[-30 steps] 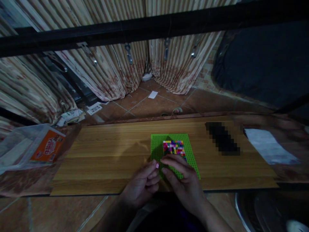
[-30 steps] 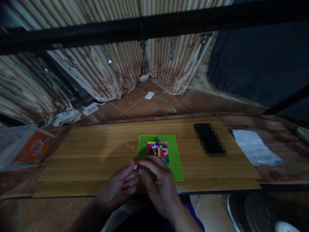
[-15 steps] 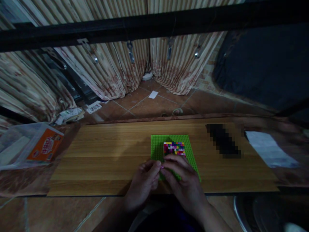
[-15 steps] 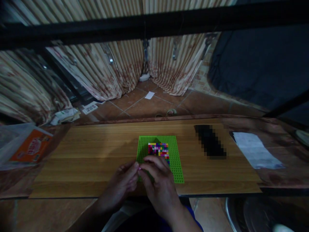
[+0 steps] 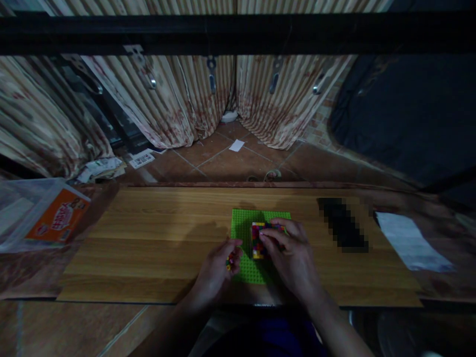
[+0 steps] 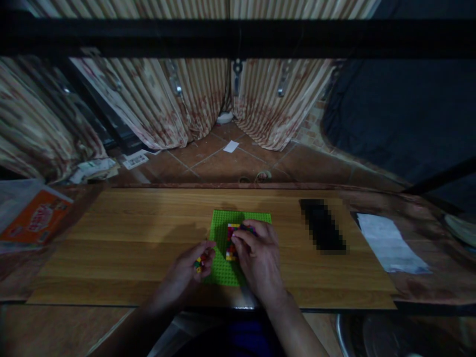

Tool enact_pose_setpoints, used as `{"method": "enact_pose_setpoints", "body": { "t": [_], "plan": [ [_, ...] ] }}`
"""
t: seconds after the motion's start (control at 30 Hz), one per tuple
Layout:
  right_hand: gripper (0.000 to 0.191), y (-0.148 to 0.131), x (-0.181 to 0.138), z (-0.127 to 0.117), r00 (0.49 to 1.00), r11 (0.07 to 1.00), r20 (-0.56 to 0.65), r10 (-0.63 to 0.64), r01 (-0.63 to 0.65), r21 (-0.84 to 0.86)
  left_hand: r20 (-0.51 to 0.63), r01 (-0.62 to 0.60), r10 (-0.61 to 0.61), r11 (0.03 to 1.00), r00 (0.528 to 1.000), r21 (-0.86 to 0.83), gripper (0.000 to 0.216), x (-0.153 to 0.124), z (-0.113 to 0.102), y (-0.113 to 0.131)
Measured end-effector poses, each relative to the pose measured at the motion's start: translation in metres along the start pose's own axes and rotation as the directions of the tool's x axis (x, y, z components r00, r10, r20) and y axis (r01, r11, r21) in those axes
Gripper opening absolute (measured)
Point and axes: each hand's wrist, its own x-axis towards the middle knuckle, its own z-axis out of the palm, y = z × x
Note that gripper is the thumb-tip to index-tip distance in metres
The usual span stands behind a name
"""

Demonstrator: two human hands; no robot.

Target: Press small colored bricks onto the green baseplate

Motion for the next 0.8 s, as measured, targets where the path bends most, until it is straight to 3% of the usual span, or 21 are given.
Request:
{"method": "enact_pose_setpoints", "body": {
  "t": [0.13,0.33,0.53,0.8],
  "plan": [
    [0.013,0.011,0.009,0.007,0.999,0.997,0.021,0.043,-0.041,-0.062,-0.102,0.053,-0.064,0.993,0.993,-0.107,0.003,0.005,-0.008,0.005],
    [0.008,0.017,0.011,0.012,0.976,0.972,0.040,0.215,-0.218,0.091,-0.137,0.040,-0.058,0.991,0.989,-0.129,0.020,0.000,-0.016,0.007],
    [0.018,0.024,0.014,0.017,0.884,0.821,0.184,0.431,-0.468,0.326,-0.050,0.048,-0.052,0.996,0.997,-0.076,0.019,-0.006,-0.015,0.010],
    [0.019,0.027,0.013,0.023,0.886,0.819,0.178,0.429,-0.464,0.338,0.057,0.055,-0.048,0.990,0.997,-0.131,0.014,-0.010,-0.004,0.009]
  ]
}}
